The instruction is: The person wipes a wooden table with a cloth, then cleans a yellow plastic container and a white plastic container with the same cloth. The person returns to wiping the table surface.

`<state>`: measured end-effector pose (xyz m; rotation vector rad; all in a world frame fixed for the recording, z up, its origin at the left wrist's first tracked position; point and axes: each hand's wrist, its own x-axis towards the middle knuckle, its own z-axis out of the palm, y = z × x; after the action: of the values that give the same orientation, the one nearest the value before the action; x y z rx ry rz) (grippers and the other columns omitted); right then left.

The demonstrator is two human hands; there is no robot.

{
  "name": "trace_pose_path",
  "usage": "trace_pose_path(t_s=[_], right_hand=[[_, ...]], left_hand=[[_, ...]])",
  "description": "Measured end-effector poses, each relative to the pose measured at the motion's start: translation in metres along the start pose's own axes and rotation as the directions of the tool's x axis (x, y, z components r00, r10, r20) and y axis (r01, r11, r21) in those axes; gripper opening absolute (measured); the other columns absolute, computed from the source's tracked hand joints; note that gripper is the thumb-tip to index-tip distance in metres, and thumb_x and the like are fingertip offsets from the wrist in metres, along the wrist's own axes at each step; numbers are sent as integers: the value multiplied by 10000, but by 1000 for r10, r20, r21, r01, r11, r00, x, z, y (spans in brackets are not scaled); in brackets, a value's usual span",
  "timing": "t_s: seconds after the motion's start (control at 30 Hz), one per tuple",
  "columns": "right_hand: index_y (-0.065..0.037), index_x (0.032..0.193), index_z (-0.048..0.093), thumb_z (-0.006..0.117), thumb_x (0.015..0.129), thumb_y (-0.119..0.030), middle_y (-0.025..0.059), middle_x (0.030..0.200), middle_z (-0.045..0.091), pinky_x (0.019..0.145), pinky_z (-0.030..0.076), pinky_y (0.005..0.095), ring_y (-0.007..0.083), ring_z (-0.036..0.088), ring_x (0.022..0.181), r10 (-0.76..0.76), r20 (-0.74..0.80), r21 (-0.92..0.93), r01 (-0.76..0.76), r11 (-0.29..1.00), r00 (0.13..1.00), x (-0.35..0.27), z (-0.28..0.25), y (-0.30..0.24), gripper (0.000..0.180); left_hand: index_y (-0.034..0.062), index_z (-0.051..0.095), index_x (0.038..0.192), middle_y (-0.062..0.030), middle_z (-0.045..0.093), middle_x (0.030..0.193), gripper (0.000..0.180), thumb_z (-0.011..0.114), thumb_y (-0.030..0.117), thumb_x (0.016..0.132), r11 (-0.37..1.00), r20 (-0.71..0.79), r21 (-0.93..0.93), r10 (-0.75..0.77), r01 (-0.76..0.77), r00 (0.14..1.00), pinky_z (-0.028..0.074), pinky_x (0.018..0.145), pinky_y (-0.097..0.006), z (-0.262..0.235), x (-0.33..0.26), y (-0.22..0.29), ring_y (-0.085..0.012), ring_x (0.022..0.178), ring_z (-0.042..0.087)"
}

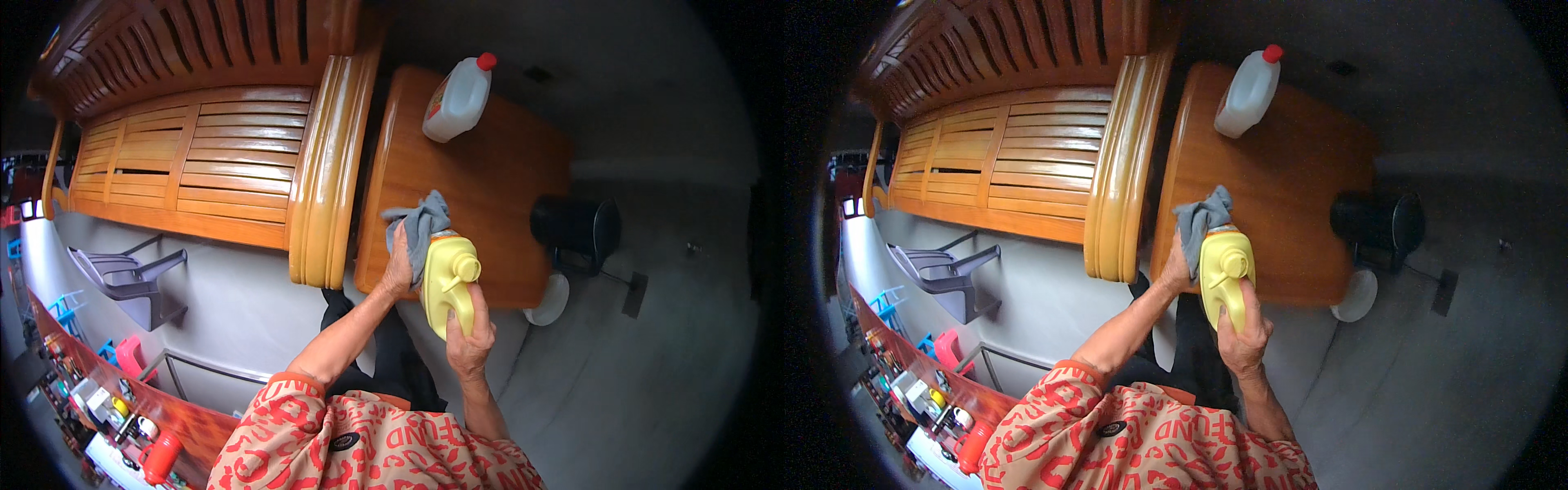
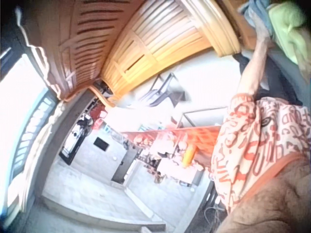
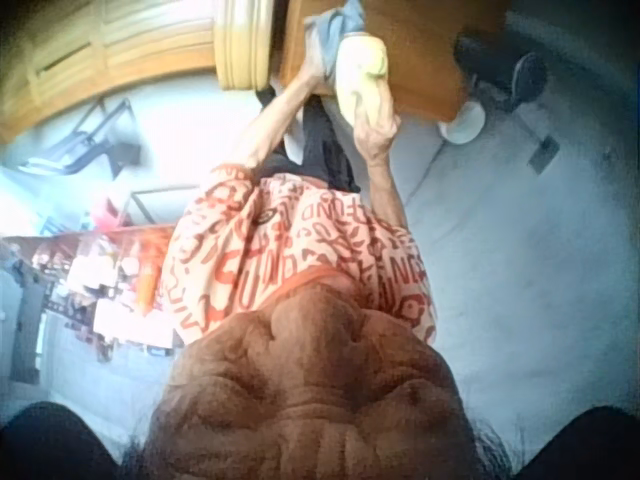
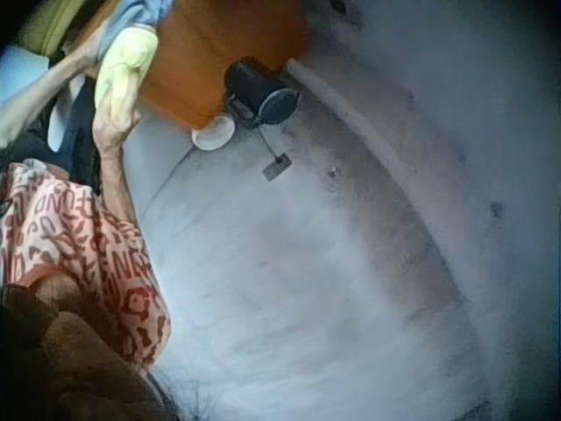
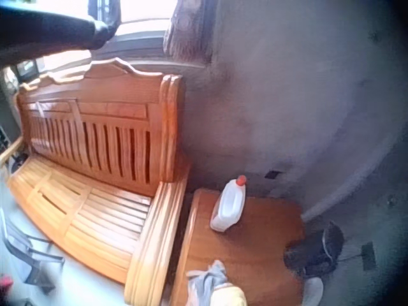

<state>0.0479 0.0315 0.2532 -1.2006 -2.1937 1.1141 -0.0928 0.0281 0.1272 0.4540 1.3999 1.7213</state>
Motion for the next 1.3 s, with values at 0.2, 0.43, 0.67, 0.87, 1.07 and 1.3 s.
trace_pose_path(t_s=[0.2, 0.43, 0.67, 0.87, 1.07, 1.3], right_hand=[[27, 1270, 492, 568, 794, 24, 215, 1020, 653, 778, 521, 361, 315, 674, 902, -67, -33, 10, 67, 998, 997, -38, -1, -30, 482], [-21, 1282, 501, 585, 813, -5, 211, 1086, 638, 833, 504, 341, 280, 654, 987, 70, -156, 67, -61, 996, 985, -64, 6, -35, 478], [6, 1263, 507, 562, 842, -49, 169, 1051, 651, 841, 492, 323, 203, 629, 961, 310, -296, 356, -197, 914, 903, -73, 0, -15, 428], [25, 1256, 507, 572, 852, -55, 159, 1085, 639, 869, 478, 317, 198, 610, 987, 338, -361, 377, -195, 905, 869, -67, -18, 21, 417], [41, 1254, 500, 578, 856, -57, 164, 1116, 626, 889, 469, 320, 209, 598, 1011, 315, -405, 336, -181, 924, 858, -40, -54, 63, 417], [-35, 1310, 435, 598, 846, -99, 231, 1186, 571, 870, 478, 412, 367, 587, 1067, 166, -354, 35, -165, 986, 920, 15, -90, 134, 496]], left_hand=[[10, 628, 1070, -73, 602, 1057, 262, 542, 222, 941, 996, 269, 49, 60, -76, 961, 445, 864, -298, -19, -5, 30, -147, 968, 550], [9, 522, 1230, -104, 566, 1164, 365, 484, 245, 954, 944, 185, -322, -9, 69, 983, 434, 926, -328, 6, -70, 58, -198, 1070, 543], [41, 373, 1381, -163, 349, 1407, 492, 407, 280, 952, 913, 202, 388, 46, -123, 978, 148, 1124, -409, 27, -133, 17, -351, 1345, 218], [72, 357, 1400, -118, 391, 1380, 488, 357, 342, 994, 954, 32, 205, -232, 221, 972, 248, 1081, -358, 62, -132, -52, -271, 1282, 333], [99, 329, 1419, -59, 413, 1357, 527, 375, 414, 998, 794, 93, -336, -508, 507, 856, 371, 1010, -305, 125, -119, -38, -172, 1221, 426], [81, 451, 1284, -69, 565, 1145, 334, 425, 53, 952, 825, 60, -250, -509, 507, 858, 507, 857, -319, 165, -95, -50, -176, 1025, 567]])
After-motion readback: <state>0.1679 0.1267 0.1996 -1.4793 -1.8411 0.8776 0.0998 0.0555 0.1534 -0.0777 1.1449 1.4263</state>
